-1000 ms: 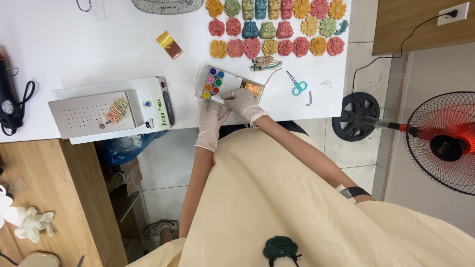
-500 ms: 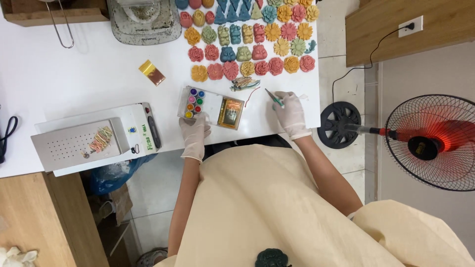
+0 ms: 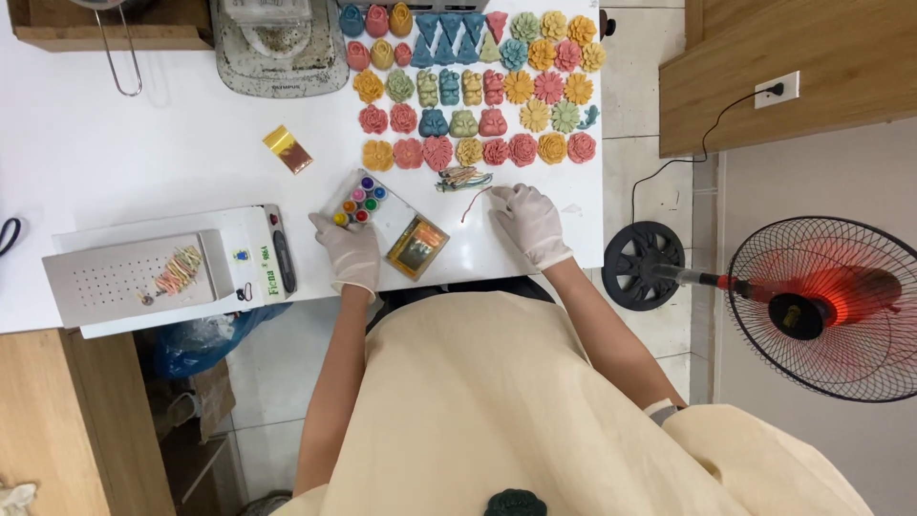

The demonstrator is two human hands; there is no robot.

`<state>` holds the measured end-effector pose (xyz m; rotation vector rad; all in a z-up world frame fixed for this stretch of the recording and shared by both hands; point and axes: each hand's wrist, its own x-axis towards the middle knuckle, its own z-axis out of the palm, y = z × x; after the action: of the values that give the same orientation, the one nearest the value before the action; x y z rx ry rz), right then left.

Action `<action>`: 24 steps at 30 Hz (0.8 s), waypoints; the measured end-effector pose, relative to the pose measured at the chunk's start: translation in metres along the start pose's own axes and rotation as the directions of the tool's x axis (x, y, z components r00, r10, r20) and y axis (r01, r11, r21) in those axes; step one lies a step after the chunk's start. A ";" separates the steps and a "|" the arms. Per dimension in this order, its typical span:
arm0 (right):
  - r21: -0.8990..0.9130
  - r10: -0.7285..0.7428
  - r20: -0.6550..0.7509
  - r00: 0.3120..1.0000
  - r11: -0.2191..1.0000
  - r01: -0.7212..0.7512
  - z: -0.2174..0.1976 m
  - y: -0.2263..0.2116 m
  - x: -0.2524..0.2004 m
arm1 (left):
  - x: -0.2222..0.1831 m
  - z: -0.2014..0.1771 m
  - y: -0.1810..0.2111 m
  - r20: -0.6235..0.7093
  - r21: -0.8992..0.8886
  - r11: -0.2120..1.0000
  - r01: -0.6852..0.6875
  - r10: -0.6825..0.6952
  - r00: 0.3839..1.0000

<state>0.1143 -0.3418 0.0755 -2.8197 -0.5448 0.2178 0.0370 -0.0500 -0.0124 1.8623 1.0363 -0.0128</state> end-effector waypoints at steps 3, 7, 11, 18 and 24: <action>-0.145 -0.247 -0.088 0.965 0.962 0.232 0.011 -0.006 0.016 | -0.006 -0.035 0.037 0.011 -0.051 0.999 0.018 -0.017 1.000; -0.262 -0.413 -0.129 0.901 0.891 0.371 0.048 0.002 0.027 | -0.010 -0.050 0.024 -0.019 0.047 0.998 -0.049 0.050 0.999; -0.314 -0.494 -0.138 0.859 0.844 0.435 0.066 -0.001 0.032 | -0.027 -0.064 0.005 -0.121 0.025 0.997 -0.077 0.080 0.989; -0.143 -0.247 -0.251 0.936 0.966 0.217 0.067 -0.013 0.043 | -0.080 -0.074 0.010 -0.023 -0.146 0.979 0.140 -0.145 0.989; -0.134 -0.280 -0.260 0.924 0.958 0.252 0.046 -0.015 0.050 | -0.079 -0.051 -0.029 -0.050 -0.058 0.994 0.097 -0.100 0.994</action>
<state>0.1463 -0.2989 0.0305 -2.7593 -0.8813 -0.2603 -0.0531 -0.0583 0.0268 1.7680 1.1535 0.0072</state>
